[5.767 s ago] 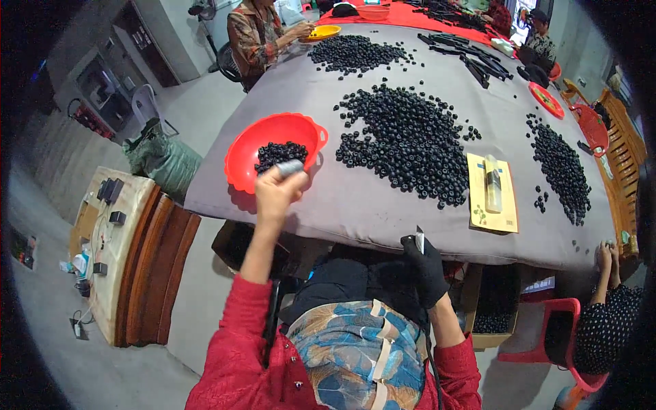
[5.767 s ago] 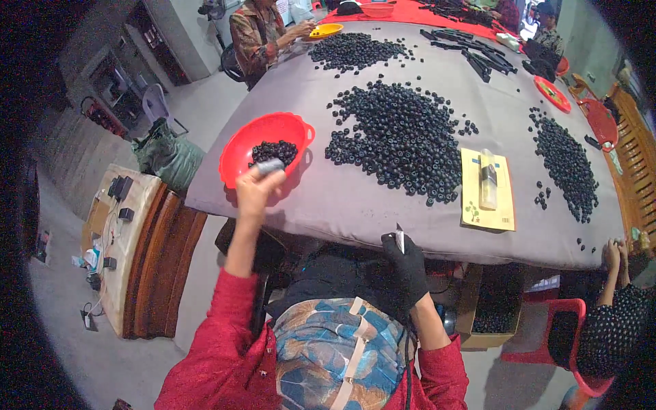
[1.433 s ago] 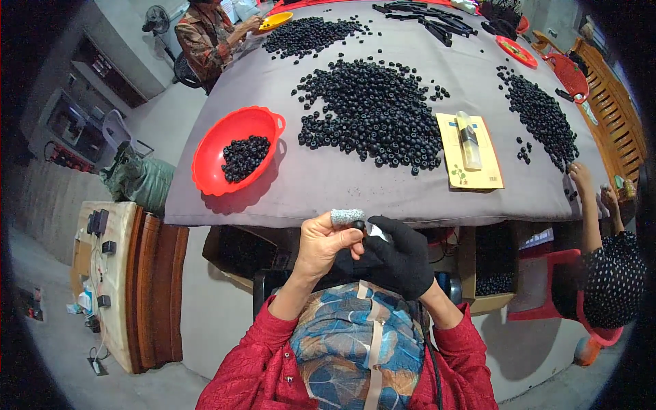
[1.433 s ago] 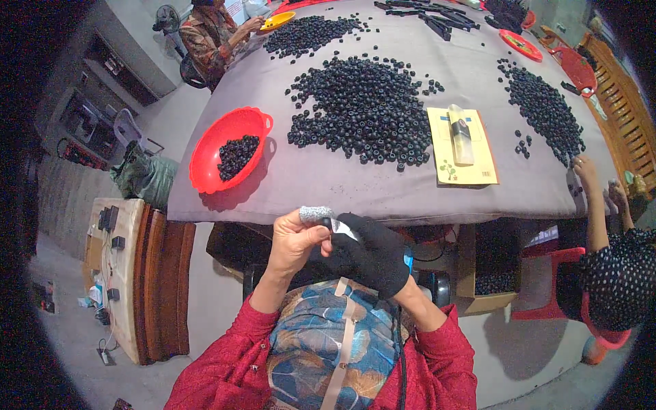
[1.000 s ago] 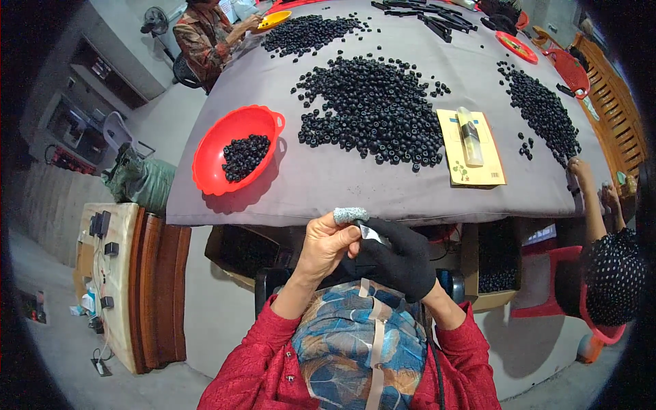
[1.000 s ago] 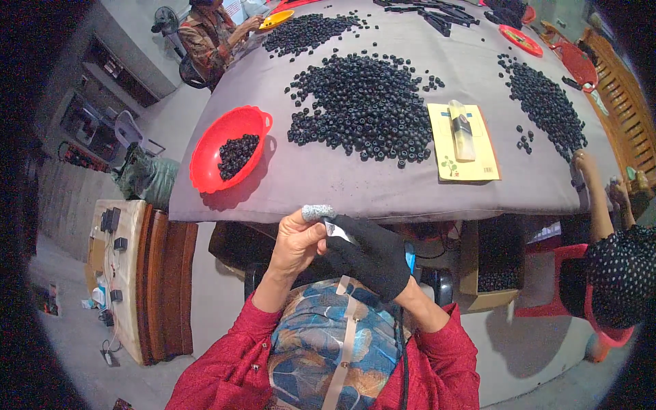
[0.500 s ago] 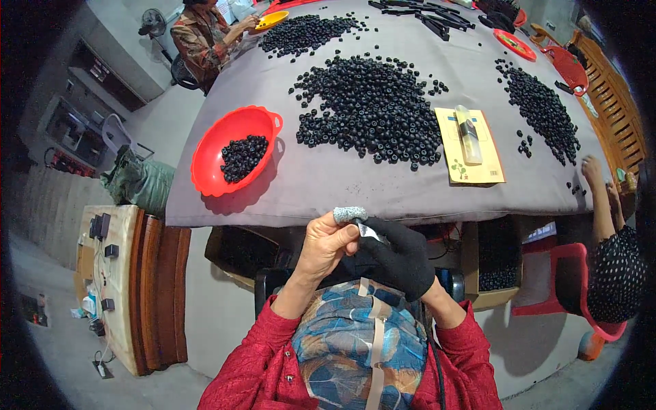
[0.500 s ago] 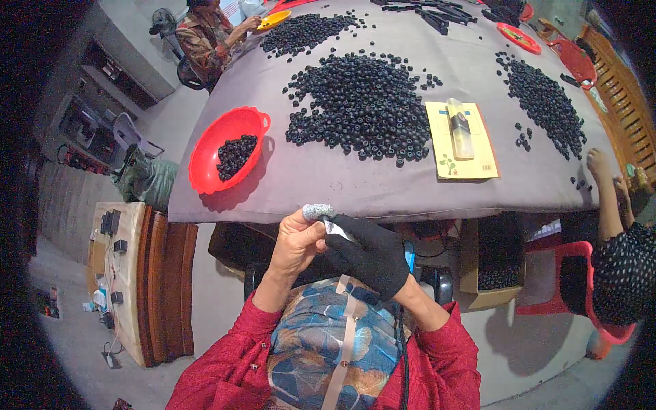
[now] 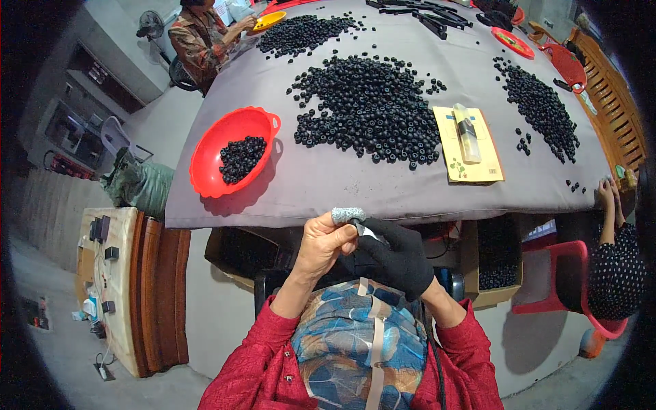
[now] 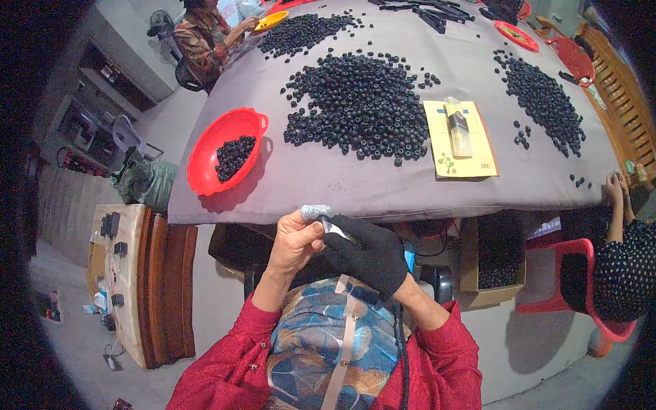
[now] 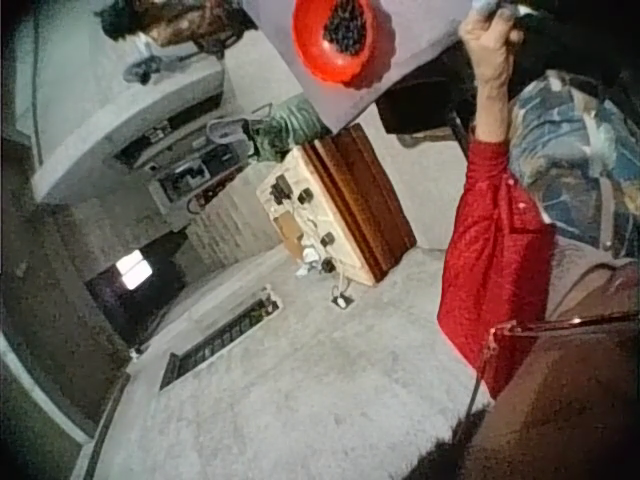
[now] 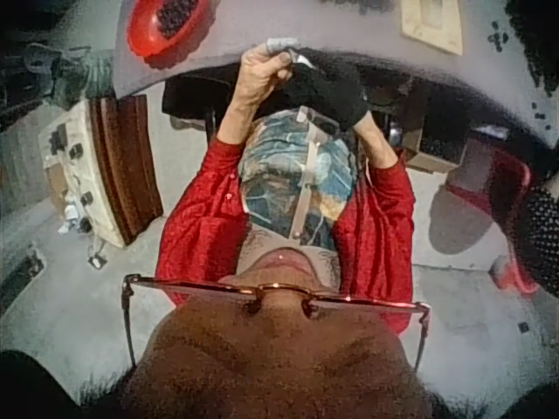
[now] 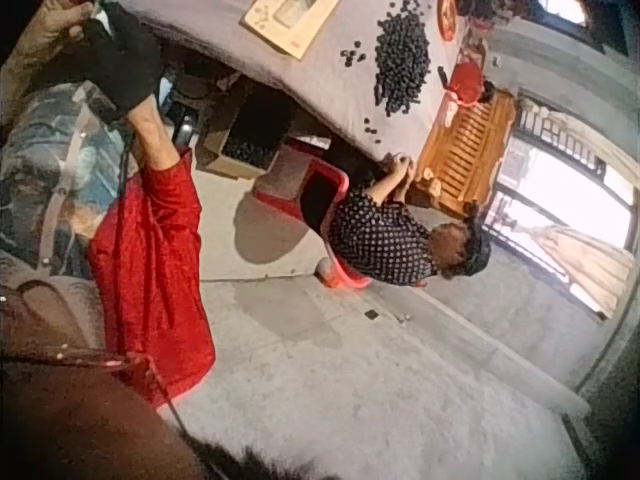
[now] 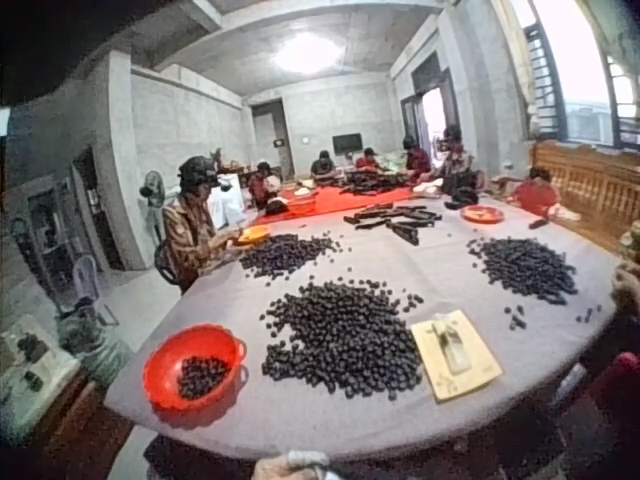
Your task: The person assembles small black plastic components by hand at a work table.
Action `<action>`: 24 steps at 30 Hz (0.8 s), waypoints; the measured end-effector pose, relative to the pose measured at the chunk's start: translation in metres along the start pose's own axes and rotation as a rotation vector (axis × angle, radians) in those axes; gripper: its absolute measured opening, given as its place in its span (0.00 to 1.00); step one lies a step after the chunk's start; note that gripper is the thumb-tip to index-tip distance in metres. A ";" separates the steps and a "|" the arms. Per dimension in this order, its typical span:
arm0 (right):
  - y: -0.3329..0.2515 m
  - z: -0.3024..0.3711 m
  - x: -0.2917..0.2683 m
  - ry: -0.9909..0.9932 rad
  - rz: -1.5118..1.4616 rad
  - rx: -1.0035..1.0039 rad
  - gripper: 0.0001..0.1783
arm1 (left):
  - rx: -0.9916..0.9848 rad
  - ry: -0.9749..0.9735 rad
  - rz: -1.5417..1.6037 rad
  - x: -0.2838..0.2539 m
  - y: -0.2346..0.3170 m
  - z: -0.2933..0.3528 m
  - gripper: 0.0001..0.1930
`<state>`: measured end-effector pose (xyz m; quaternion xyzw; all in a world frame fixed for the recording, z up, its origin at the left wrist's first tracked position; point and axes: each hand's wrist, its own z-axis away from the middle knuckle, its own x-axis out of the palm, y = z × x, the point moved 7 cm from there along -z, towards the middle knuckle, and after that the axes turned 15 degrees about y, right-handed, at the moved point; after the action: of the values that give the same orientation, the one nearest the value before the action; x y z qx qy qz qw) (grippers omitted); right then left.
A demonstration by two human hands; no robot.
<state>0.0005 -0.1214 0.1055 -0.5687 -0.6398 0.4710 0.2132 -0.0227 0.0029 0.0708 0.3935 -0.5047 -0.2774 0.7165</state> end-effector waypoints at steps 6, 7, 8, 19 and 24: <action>0.008 0.004 0.004 -0.040 0.018 0.061 0.17 | 0.016 -0.036 0.006 -0.002 0.001 -0.001 0.09; 0.011 0.005 0.005 -0.047 -0.021 0.131 0.17 | 0.017 -0.033 0.006 -0.002 0.001 -0.001 0.09; 0.010 0.004 0.005 -0.049 -0.022 0.131 0.17 | 0.025 -0.026 -0.022 -0.003 0.001 -0.001 0.09; 0.005 0.002 0.006 -0.062 0.053 0.024 0.18 | 0.065 -0.048 -0.070 -0.003 0.002 -0.001 0.09; 0.000 0.001 0.003 -0.010 0.054 -0.148 0.17 | 0.071 -0.037 -0.122 -0.005 0.003 -0.001 0.09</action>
<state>-0.0013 -0.1189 0.1046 -0.5975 -0.6584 0.4309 0.1546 -0.0236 0.0089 0.0705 0.4435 -0.5023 -0.3098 0.6746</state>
